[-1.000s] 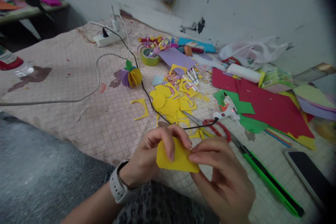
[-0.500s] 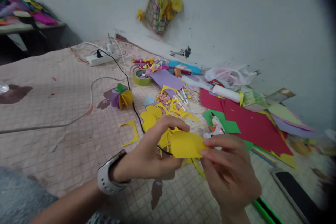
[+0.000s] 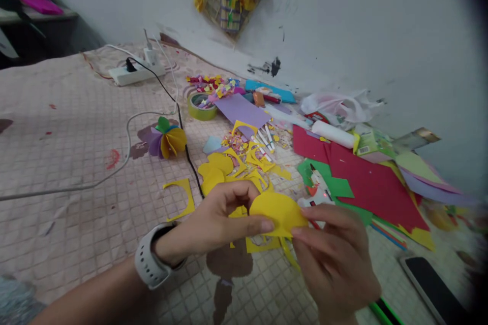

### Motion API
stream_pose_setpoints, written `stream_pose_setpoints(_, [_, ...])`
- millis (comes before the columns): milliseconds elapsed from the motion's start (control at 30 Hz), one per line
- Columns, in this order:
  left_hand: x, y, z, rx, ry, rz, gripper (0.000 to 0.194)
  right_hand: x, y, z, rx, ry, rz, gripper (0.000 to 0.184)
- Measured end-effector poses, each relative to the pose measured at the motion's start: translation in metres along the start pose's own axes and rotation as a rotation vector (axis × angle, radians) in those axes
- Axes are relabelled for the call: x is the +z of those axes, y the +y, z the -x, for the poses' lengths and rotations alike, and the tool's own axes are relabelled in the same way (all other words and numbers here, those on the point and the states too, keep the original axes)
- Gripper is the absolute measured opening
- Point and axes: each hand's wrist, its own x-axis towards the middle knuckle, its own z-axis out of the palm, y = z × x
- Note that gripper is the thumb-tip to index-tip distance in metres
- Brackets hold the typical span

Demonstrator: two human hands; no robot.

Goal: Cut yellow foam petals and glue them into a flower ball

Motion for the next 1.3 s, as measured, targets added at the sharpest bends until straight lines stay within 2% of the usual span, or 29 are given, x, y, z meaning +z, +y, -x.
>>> stream_pose_setpoints(167, [-0.008,-0.005,0.002,-0.158,0.005,0.003,0.024,0.005,0.004,0.003,-0.029,-0.013,0.004,0.025])
stream_pose_setpoints(367, [-0.015,-0.005,0.003,-0.238,-0.012,0.041,0.024,0.012,0.006,0.008,0.035,-0.021,-0.077,0.023])
stream_pose_setpoints(500, [-0.017,-0.003,0.002,-0.266,-0.021,0.058,0.025,0.014,0.006,0.010,0.082,-0.009,-0.125,0.023])
stream_pose_setpoints(667, [-0.022,-0.001,0.002,-0.278,-0.093,-0.084,0.021,0.014,0.007,0.010,0.143,0.021,-0.151,0.024])
stream_pose_setpoints(867, [-0.025,-0.002,0.002,-0.289,-0.180,-0.276,0.014,0.012,0.008,0.009,0.120,0.010,-0.116,0.024])
stream_pose_setpoints(1033, [-0.026,-0.003,0.001,-0.287,-0.232,-0.266,0.009,0.012,0.007,0.009,0.110,0.012,-0.119,0.026])
stream_pose_setpoints(1133, [-0.027,-0.001,0.000,-0.300,-0.236,-0.278,0.009,0.013,0.009,0.010,0.193,0.103,-0.157,0.026])
stream_pose_setpoints(1200, [-0.032,0.002,-0.001,-0.289,-0.200,-0.321,0.010,0.014,0.013,0.011,0.307,0.183,-0.241,0.024])
stream_pose_setpoints(1267, [-0.041,0.007,-0.001,-0.207,-0.102,-0.419,0.014,0.016,0.017,0.011,0.483,0.240,-0.378,0.021])
stream_pose_setpoints(1300, [-0.048,0.009,-0.001,-0.133,-0.014,-0.499,0.016,0.018,0.019,0.011,0.590,0.250,-0.460,0.018])
